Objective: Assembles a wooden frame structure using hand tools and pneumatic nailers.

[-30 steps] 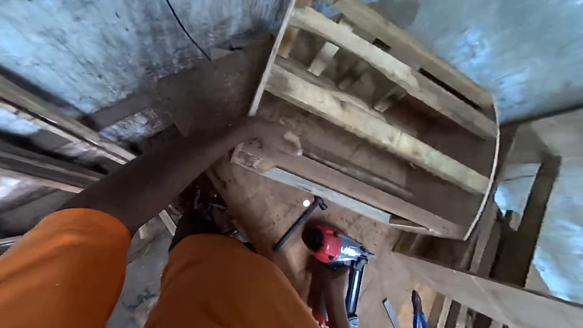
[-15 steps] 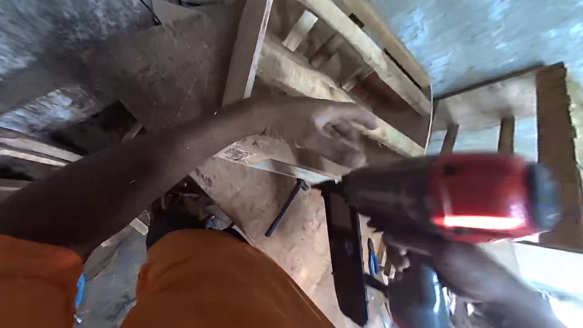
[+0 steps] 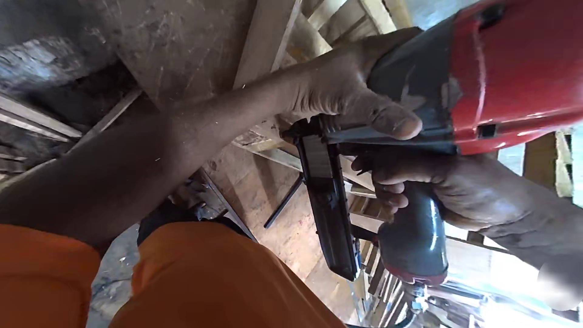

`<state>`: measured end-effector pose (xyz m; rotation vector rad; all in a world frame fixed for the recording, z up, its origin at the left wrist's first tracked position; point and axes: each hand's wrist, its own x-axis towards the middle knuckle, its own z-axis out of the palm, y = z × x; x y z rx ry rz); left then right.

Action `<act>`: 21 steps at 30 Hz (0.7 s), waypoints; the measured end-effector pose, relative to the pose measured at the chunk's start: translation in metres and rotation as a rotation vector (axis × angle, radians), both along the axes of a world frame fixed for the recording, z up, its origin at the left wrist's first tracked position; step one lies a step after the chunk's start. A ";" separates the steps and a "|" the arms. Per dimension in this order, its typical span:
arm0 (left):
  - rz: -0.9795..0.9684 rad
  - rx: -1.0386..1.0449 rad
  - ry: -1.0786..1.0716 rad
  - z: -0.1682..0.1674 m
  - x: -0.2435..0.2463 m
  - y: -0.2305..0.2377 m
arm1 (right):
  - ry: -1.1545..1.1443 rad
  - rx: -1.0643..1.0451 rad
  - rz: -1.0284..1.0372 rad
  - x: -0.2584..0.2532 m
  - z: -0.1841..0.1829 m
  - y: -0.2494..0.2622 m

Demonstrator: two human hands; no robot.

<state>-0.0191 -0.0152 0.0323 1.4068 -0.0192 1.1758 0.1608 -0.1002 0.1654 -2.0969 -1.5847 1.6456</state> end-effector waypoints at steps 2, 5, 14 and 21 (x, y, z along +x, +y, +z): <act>-0.006 -0.015 0.009 -0.001 -0.001 0.000 | 0.001 -0.021 -0.016 -0.001 -0.001 -0.001; 0.016 0.013 -0.007 -0.005 0.001 -0.001 | 0.007 -0.070 -0.003 0.001 -0.004 0.002; 0.194 -0.062 -0.176 -0.019 0.011 -0.011 | -0.012 -0.114 0.092 0.002 -0.004 0.017; 0.278 -0.023 -0.134 -0.023 0.018 -0.012 | -0.106 -0.055 0.070 0.002 -0.006 0.014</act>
